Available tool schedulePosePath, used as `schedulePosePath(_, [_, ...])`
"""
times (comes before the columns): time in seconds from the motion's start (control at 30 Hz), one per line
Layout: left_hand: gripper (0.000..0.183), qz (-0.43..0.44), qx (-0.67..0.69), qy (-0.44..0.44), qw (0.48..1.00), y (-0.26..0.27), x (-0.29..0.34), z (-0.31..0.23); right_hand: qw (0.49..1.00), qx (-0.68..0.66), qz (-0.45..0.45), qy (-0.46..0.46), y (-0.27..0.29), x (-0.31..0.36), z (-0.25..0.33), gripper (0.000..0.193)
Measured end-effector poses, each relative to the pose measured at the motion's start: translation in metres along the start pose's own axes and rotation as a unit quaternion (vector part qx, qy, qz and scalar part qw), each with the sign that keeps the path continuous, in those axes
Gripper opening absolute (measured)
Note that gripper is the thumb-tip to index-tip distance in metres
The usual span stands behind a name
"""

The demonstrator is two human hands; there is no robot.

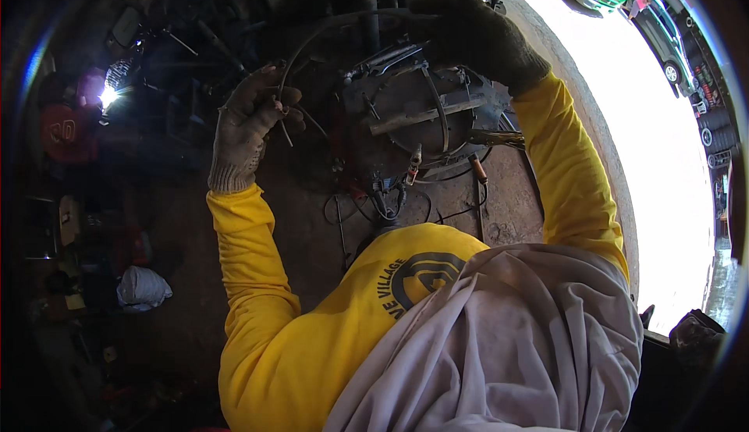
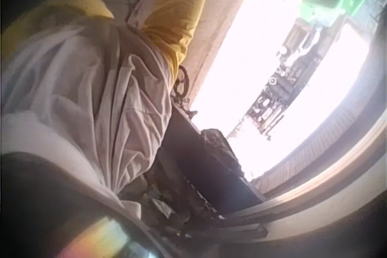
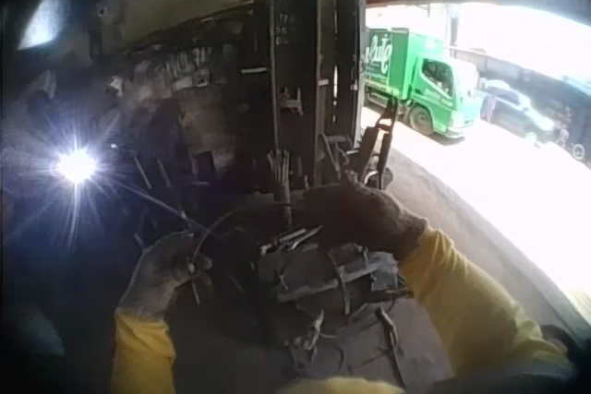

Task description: The person handles metal wires and curved metal pieces, placing them into a large industrial press and using a bench vise to secure and bend them.

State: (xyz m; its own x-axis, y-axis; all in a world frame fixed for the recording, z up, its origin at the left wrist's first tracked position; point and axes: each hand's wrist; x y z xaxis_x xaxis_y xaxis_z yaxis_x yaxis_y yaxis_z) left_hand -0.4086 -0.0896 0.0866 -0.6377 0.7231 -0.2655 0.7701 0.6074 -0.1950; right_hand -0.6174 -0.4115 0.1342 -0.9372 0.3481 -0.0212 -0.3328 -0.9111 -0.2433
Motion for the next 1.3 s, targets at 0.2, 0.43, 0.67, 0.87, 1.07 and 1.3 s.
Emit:
schedulePosePath(0.2, [0.044,-0.047,-0.012,-0.003,0.999,-0.004,0.05,-0.024,0.995,-0.086,0.021,0.053,-0.032,0.065,-0.028,0.064])
schedulePosePath(0.43, [0.036,0.016,0.063,0.057,0.996,0.033,0.081,-0.041,0.952,0.23,-0.091,0.182,-0.091,0.1,-0.024,0.034])
schedulePosePath(0.67, [0.047,0.048,0.322,0.031,0.945,0.111,0.088,-0.036,0.969,0.108,-0.041,0.218,-0.172,0.053,-0.047,0.046])
schedulePosePath(0.87, [0.04,-0.067,0.158,0.031,0.985,0.228,0.087,-0.057,0.988,-0.142,-0.065,0.014,-0.271,-0.038,-0.082,0.041])
schedulePosePath(1.07, [0.038,-0.241,-0.078,-0.061,0.966,0.335,0.066,-0.094,0.993,-0.098,-0.064,0.021,-0.369,-0.139,-0.113,0.035])
schedulePosePath(1.3, [0.032,-0.263,0.141,-0.062,0.953,0.397,0.019,-0.12,0.98,0.068,-0.147,0.116,-0.431,-0.237,-0.151,0.034])
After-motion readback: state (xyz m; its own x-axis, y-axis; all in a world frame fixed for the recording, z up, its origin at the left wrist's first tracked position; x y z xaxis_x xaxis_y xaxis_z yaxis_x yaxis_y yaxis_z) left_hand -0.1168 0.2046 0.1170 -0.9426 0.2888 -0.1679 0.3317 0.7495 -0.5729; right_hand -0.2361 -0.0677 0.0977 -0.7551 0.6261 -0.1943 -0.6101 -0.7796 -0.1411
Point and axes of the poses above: each hand's wrist, its own x-axis away from the middle knuckle, its own y-axis out of the back of the hand, z = x × y, and after that the axes turned 14 degrees about -z, right-handed
